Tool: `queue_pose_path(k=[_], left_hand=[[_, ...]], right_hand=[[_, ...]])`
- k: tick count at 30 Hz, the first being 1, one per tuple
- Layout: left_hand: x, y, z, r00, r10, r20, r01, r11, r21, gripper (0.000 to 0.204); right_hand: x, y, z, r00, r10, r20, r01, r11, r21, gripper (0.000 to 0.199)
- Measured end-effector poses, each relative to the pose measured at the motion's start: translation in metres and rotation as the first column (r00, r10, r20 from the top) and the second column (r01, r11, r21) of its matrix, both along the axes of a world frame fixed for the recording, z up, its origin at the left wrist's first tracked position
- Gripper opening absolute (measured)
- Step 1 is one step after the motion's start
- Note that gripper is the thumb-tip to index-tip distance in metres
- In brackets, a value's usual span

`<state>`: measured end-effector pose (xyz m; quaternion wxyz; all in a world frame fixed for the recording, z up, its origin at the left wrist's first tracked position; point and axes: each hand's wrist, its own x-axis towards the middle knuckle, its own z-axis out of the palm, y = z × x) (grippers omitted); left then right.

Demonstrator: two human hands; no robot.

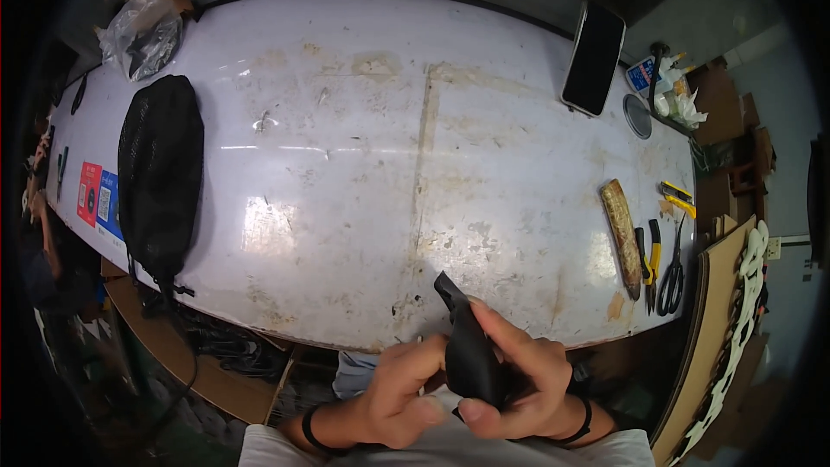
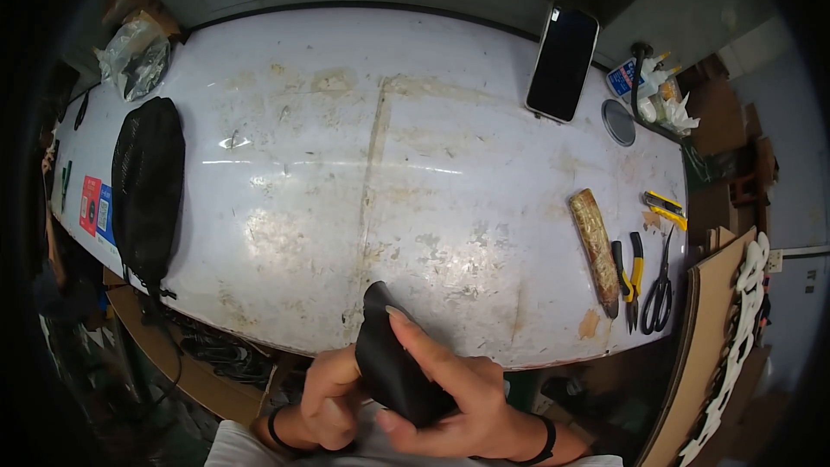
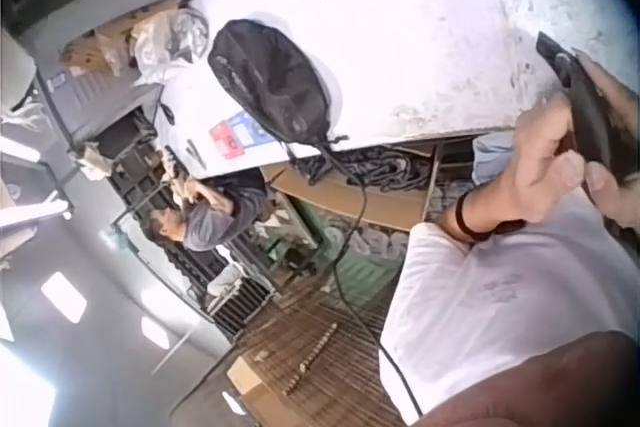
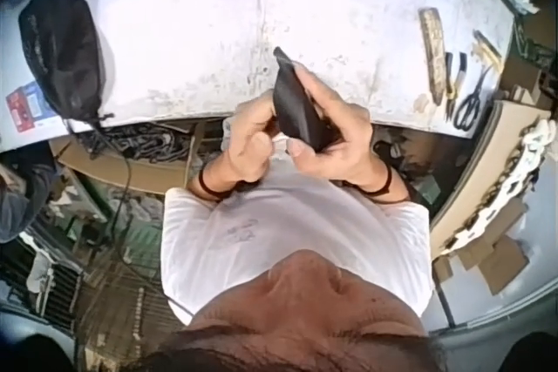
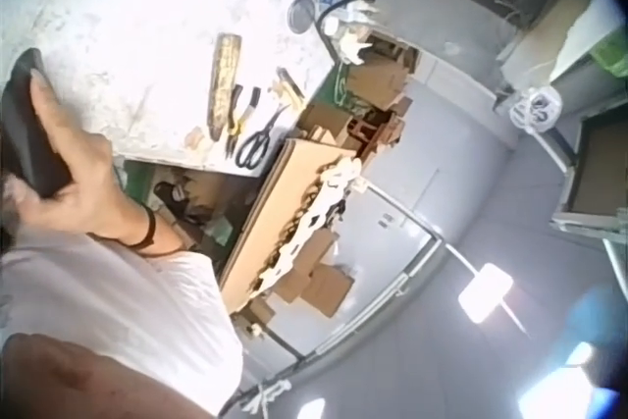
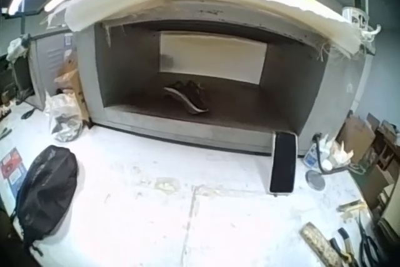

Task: Fitting and securing a synthetic cover onto a bicycle saddle base using pliers and a smoothing tool.

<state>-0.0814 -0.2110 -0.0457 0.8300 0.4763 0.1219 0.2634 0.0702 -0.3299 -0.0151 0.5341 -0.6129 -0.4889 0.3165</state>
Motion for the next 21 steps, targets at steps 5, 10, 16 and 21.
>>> queue_pose_path(k=[5, 10, 16, 21], left_hand=[[0.000, 0.011, -0.004, 0.999, -0.022, 0.036, 0.015, 0.980, 0.197, 0.018], [-0.005, -0.003, -0.020, 0.999, 0.041, 0.028, -0.046, 0.975, 0.219, 0.021], [0.000, -0.023, -0.032, 0.998, 0.047, 0.029, -0.052, 0.974, 0.221, 0.022], [-0.013, -0.033, -0.041, 0.988, 0.120, 0.098, -0.143, 0.948, 0.286, 0.025]], right_hand=[[0.001, -0.001, 0.005, 0.997, -0.006, 0.083, 0.011, 0.998, -0.061, 0.093], [0.000, 0.003, 0.012, 0.999, -0.001, 0.032, 0.004, 0.995, -0.100, 0.096], [-0.006, 0.003, 0.016, 0.997, -0.062, -0.042, 0.055, 0.988, -0.141, 0.092], [-0.012, -0.011, 0.019, 0.993, -0.012, 0.116, 0.042, 0.965, -0.259, 0.083]])
